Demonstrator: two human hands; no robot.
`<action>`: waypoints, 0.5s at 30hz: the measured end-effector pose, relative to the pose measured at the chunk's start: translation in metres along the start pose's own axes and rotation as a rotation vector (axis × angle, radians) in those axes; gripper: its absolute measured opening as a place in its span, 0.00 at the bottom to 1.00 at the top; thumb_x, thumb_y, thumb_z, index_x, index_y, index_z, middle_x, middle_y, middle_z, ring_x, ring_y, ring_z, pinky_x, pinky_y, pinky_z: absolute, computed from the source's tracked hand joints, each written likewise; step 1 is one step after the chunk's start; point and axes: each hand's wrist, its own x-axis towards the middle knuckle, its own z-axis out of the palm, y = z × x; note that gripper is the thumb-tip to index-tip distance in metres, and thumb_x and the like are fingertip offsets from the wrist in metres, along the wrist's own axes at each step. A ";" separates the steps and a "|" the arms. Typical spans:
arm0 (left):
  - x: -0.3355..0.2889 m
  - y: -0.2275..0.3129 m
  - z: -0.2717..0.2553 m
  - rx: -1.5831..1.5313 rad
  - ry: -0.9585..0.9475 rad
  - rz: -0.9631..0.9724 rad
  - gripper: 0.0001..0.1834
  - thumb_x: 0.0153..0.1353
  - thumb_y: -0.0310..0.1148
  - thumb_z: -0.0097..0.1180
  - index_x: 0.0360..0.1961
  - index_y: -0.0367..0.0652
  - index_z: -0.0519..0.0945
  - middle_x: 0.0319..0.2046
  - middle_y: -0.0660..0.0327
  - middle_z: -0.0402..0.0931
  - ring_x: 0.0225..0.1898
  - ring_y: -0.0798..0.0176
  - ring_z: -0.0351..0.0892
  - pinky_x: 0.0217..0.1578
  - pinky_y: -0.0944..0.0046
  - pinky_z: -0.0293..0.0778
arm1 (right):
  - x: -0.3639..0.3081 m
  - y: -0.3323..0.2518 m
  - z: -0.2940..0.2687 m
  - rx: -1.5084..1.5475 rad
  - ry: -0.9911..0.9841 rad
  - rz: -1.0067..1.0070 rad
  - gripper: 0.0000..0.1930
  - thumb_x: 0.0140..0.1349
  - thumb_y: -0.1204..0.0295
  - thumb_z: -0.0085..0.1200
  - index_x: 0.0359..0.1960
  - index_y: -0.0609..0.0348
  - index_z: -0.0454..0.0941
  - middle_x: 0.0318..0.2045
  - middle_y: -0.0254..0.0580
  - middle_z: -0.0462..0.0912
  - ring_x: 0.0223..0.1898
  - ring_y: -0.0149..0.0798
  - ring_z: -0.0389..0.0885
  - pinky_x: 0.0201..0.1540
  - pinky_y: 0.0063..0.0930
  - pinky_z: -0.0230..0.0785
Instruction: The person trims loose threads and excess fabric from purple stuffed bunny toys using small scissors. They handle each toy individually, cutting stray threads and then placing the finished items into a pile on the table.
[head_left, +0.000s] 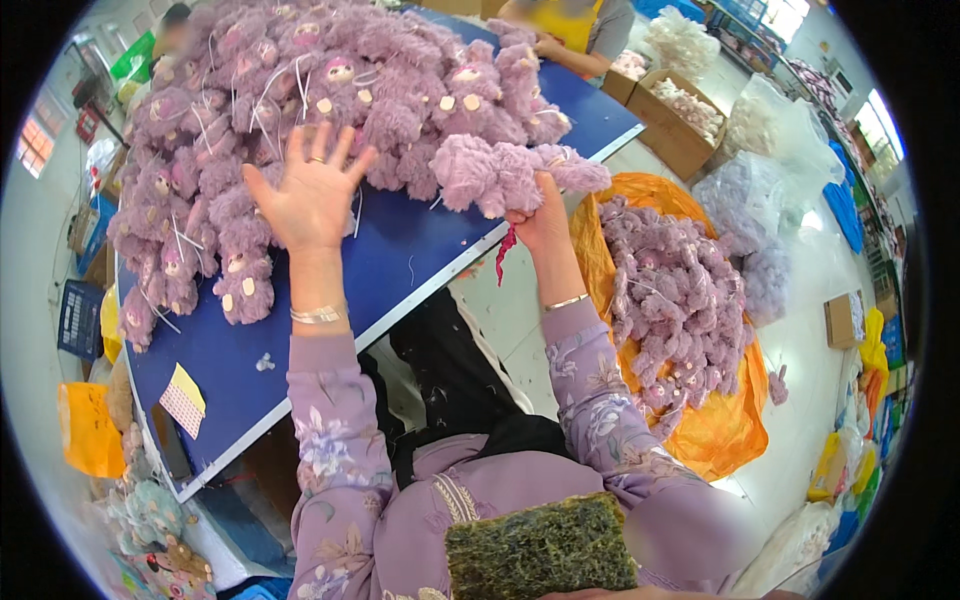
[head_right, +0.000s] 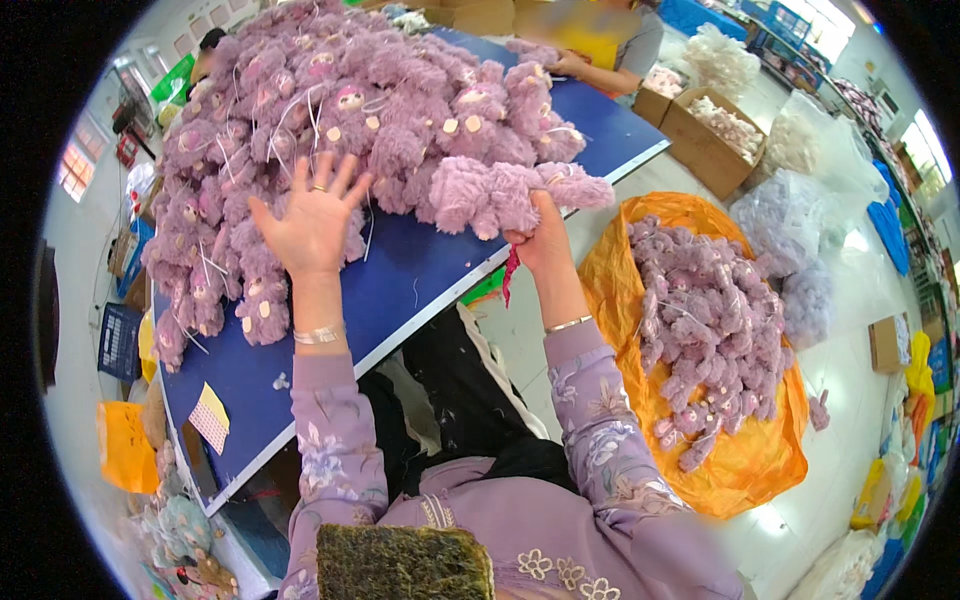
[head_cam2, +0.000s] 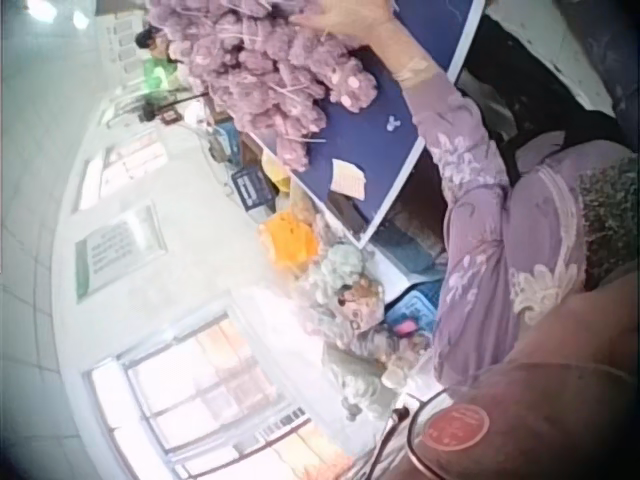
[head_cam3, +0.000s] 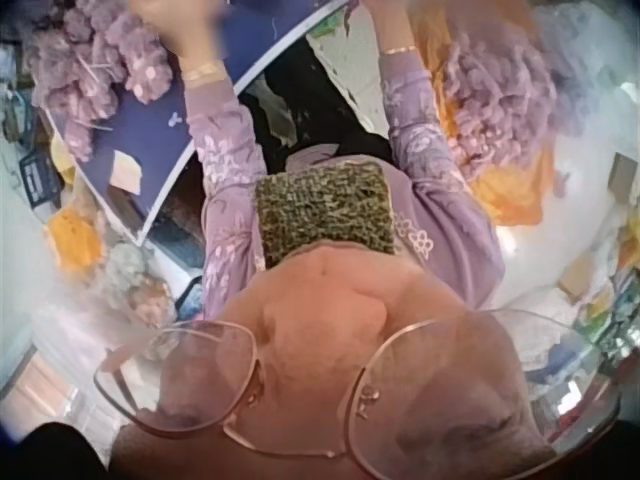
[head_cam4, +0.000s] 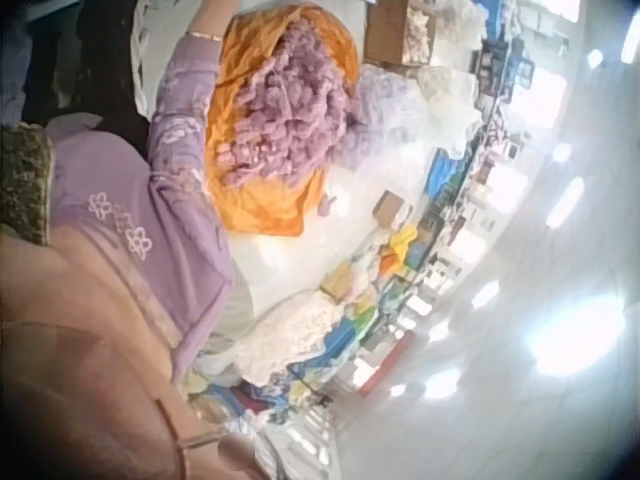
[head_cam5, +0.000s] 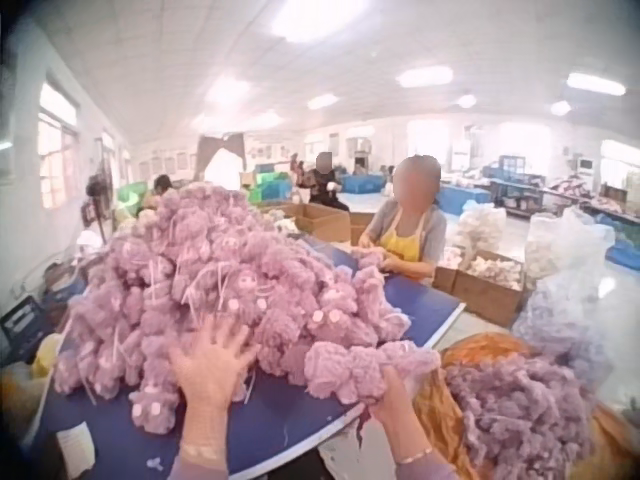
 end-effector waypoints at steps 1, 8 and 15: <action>-0.005 -0.002 0.006 0.011 -0.040 -0.041 0.56 0.55 0.71 0.43 0.72 0.44 0.40 0.72 0.47 0.36 0.72 0.36 0.36 0.64 0.26 0.42 | 0.001 -0.004 -0.002 -0.014 -0.041 -0.002 0.13 0.61 0.61 0.51 0.44 0.51 0.73 0.33 0.30 0.80 0.24 0.24 0.73 0.17 0.17 0.54; -0.027 0.007 0.019 -0.105 -0.091 -0.040 0.56 0.57 0.73 0.38 0.73 0.47 0.33 0.73 0.49 0.32 0.73 0.39 0.34 0.62 0.25 0.46 | -0.019 -0.019 0.017 -0.107 -0.099 -0.035 0.15 0.59 0.61 0.52 0.46 0.52 0.72 0.34 0.31 0.80 0.25 0.26 0.76 0.16 0.16 0.58; -0.073 -0.014 0.024 1.045 -0.223 -0.056 0.31 0.60 0.42 0.59 0.63 0.43 0.67 0.60 0.58 0.67 0.61 0.58 0.65 0.58 0.47 0.64 | -0.045 0.008 0.039 -0.268 -0.113 0.062 0.11 0.61 0.65 0.50 0.43 0.55 0.74 0.28 0.31 0.78 0.21 0.25 0.72 0.15 0.18 0.52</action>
